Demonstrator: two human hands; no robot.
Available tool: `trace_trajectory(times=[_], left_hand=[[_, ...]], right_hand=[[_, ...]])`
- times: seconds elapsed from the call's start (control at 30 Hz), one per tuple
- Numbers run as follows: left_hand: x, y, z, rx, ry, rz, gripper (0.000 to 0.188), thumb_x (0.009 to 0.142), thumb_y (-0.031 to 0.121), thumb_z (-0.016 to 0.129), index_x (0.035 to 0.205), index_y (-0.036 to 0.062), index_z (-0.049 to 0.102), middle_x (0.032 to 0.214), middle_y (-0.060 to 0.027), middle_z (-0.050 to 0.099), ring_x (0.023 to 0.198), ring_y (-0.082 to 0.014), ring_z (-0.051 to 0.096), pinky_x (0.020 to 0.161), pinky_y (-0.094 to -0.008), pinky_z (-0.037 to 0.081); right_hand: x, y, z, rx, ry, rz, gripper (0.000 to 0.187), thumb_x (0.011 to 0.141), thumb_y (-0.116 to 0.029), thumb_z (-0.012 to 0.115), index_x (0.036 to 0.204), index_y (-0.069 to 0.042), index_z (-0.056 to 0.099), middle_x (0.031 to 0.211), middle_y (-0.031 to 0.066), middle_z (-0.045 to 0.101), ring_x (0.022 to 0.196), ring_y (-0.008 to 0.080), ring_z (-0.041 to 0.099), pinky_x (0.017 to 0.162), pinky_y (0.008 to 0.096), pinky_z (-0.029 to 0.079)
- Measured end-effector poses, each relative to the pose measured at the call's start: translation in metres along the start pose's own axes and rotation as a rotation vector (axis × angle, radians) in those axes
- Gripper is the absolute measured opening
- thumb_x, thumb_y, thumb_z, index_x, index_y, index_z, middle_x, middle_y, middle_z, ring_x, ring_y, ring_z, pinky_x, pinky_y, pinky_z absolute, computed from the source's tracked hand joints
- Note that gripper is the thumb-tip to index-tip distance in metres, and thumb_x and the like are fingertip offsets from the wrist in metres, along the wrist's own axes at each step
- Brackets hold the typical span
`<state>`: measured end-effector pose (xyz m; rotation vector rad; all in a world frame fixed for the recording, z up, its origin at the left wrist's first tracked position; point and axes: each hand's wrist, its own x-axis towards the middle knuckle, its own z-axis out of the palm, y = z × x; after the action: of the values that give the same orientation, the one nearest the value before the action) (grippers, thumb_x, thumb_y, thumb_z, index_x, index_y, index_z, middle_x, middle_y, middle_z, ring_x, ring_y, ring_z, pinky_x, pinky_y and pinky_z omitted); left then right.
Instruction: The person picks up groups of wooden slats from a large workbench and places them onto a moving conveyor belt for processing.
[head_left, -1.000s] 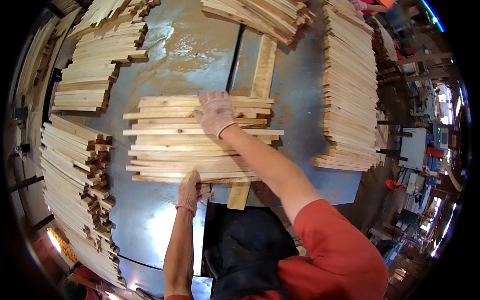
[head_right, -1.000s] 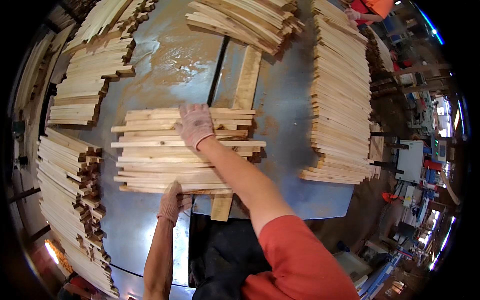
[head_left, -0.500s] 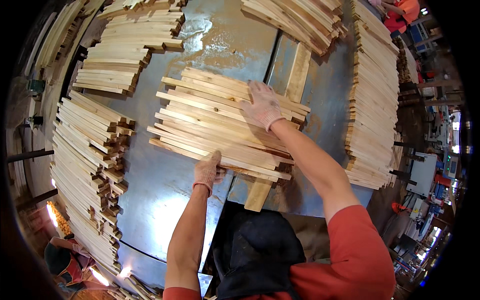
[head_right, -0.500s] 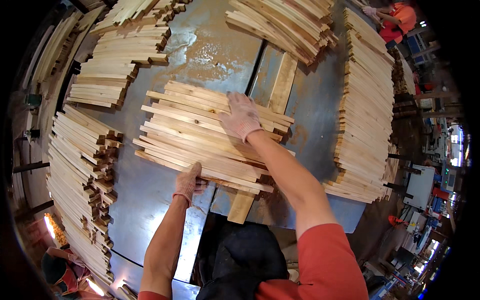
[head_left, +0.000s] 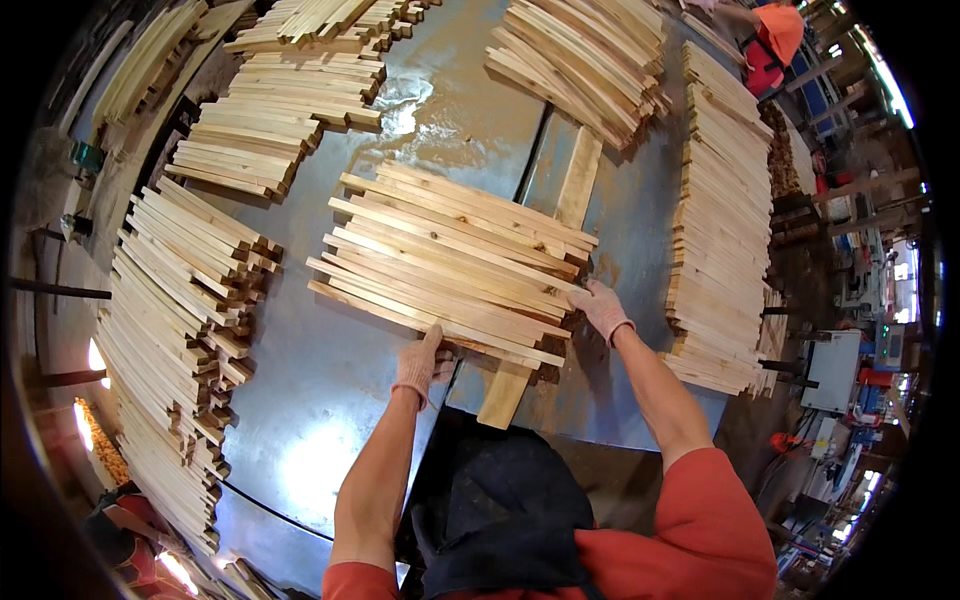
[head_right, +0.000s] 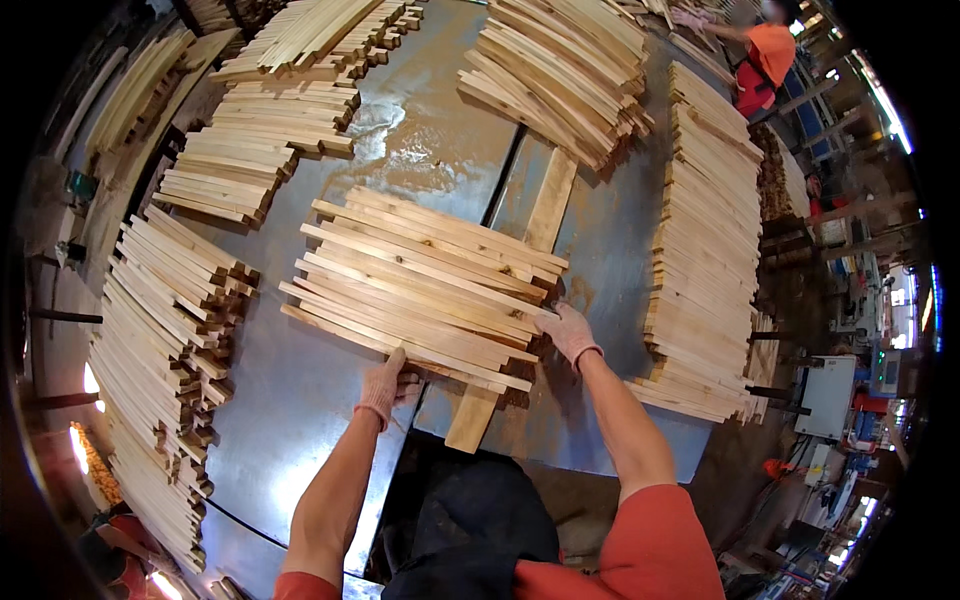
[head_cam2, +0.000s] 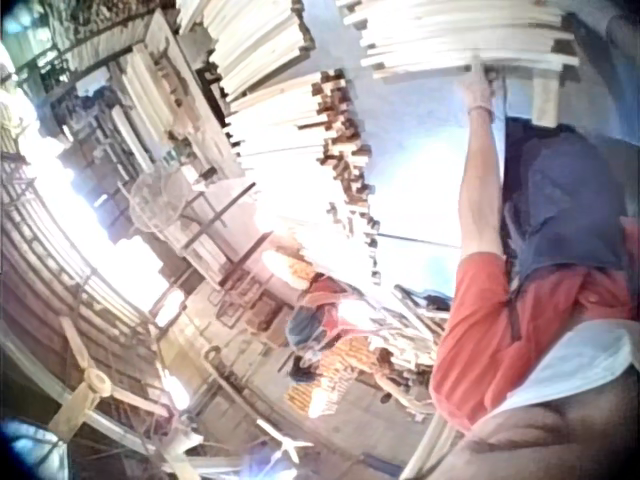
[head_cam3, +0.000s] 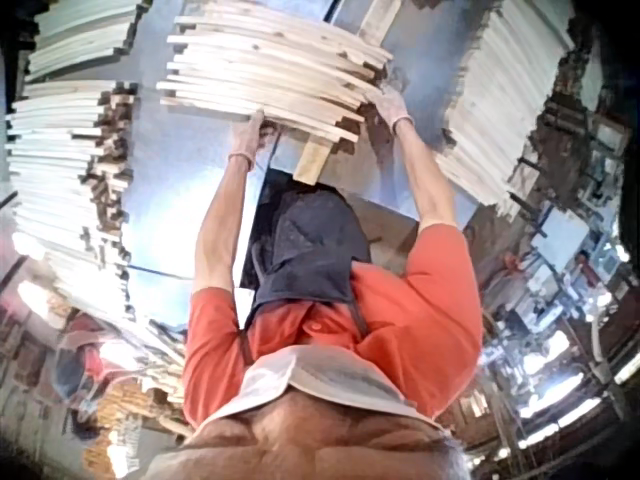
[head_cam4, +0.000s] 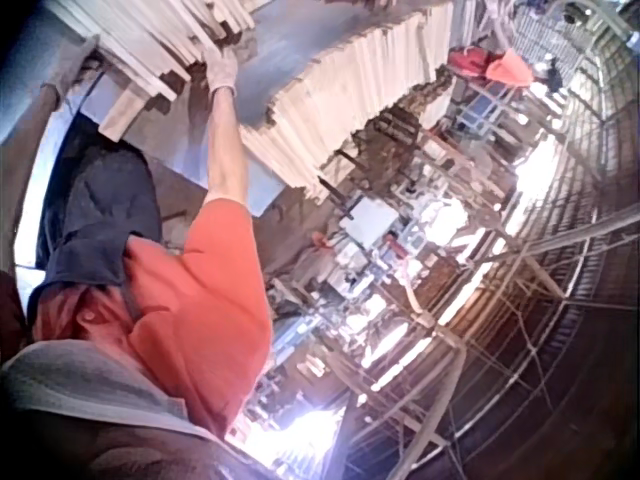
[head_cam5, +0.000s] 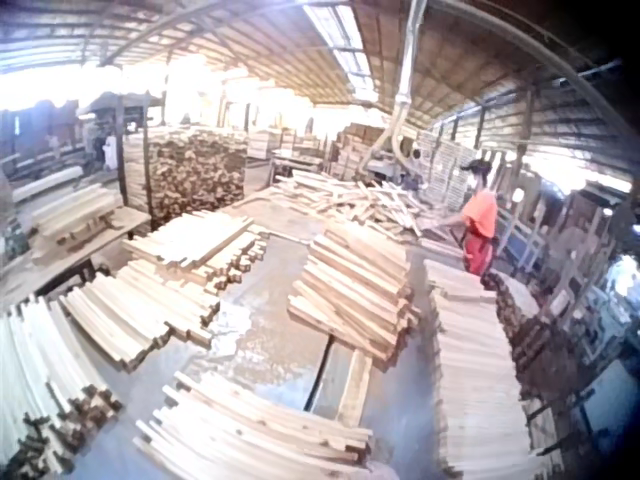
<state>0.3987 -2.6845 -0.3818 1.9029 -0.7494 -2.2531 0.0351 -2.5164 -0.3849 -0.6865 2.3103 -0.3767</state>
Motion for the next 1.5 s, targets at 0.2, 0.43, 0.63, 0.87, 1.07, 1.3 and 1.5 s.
trace_trajectory(times=[0.2, 0.43, 0.63, 0.87, 1.07, 1.3, 1.5], left_hand=[[-0.069, -0.085, -0.058, -0.228, -0.134, -0.039, 0.035, 0.105, 0.033, 0.067, 0.081, 0.0129, 0.051, 0.07, -0.0009, 0.048, 0.056, -0.0145, 0.049, 0.049, -0.0301, 0.037], [-0.098, -0.212, -0.141, -0.187, 0.029, -0.137, 0.031, 0.102, 0.031, 0.071, 0.109, 0.0006, 0.067, 0.093, -0.0113, 0.074, 0.071, -0.0213, 0.071, 0.06, -0.0322, 0.06], [-0.125, -0.256, -0.145, -0.079, 0.053, -0.045, 0.036, 0.102, 0.034, 0.073, 0.111, 0.0, 0.068, 0.093, -0.0103, 0.074, 0.072, -0.0197, 0.07, 0.058, -0.031, 0.056], [-0.166, -0.271, -0.169, -0.186, 0.082, 0.078, 0.033, 0.102, 0.032, 0.071, 0.112, 0.0002, 0.068, 0.092, -0.0095, 0.073, 0.069, -0.017, 0.066, 0.058, -0.0288, 0.053], [-0.145, -0.356, -0.253, -0.508, -0.097, 0.092, 0.023, 0.103, 0.027, 0.068, 0.106, 0.0049, 0.064, 0.088, -0.0094, 0.07, 0.065, -0.0202, 0.066, 0.055, -0.0308, 0.054], [-0.184, -0.38, -0.266, -0.651, 0.214, 0.06, 0.024, 0.105, 0.03, 0.067, 0.101, 0.0078, 0.061, 0.089, -0.0092, 0.068, 0.072, -0.0243, 0.07, 0.066, -0.0393, 0.062], [-0.178, -0.382, -0.276, -0.771, 0.281, 0.077, 0.02, 0.102, 0.027, 0.065, 0.103, 0.0067, 0.064, 0.093, -0.0097, 0.069, 0.077, -0.0251, 0.071, 0.071, -0.0393, 0.063]], right_hand=[[-0.012, 0.02, -0.009, 0.062, 0.023, -0.153, 0.075, 0.09, -0.046, 0.076, 0.147, 0.001, 0.064, 0.146, 0.0223, 0.065, 0.137, 0.0359, 0.061, 0.119, 0.0371, 0.044], [-0.108, -0.052, -0.089, 0.139, 0.116, -0.364, 0.058, 0.093, -0.036, 0.079, 0.139, -0.002, 0.07, 0.126, 0.0171, 0.075, 0.11, 0.0263, 0.071, 0.102, 0.0345, 0.054], [-0.176, -0.063, -0.12, 0.451, 0.0, -0.267, 0.045, 0.102, -0.034, 0.076, 0.134, -0.002, 0.072, 0.11, 0.0128, 0.077, 0.09, 0.0177, 0.071, 0.074, 0.0288, 0.056], [-0.269, -0.107, -0.008, 1.504, -0.315, 0.042, 0.028, 0.108, -0.035, 0.071, 0.12, -0.012, 0.062, 0.093, 0.0062, 0.067, 0.075, 0.0154, 0.065, 0.057, 0.0244, 0.052], [-0.293, -0.145, 0.067, 1.614, -0.622, 0.137, 0.027, 0.108, -0.038, 0.07, 0.122, -0.016, 0.064, 0.087, 0.0043, 0.068, 0.065, 0.0112, 0.062, 0.056, 0.0273, 0.051], [-0.304, -0.176, 0.113, 1.434, -0.656, 0.007, 0.035, 0.105, -0.034, 0.075, 0.123, -0.005, 0.065, 0.09, 0.012, 0.071, 0.068, 0.0169, 0.066, 0.062, 0.0333, 0.054], [-0.28, -0.242, 0.161, 0.866, -0.937, -0.273, 0.041, 0.096, -0.019, 0.079, 0.127, 0.002, 0.062, 0.103, 0.0156, 0.074, 0.089, 0.025, 0.074, 0.078, 0.0405, 0.062]])
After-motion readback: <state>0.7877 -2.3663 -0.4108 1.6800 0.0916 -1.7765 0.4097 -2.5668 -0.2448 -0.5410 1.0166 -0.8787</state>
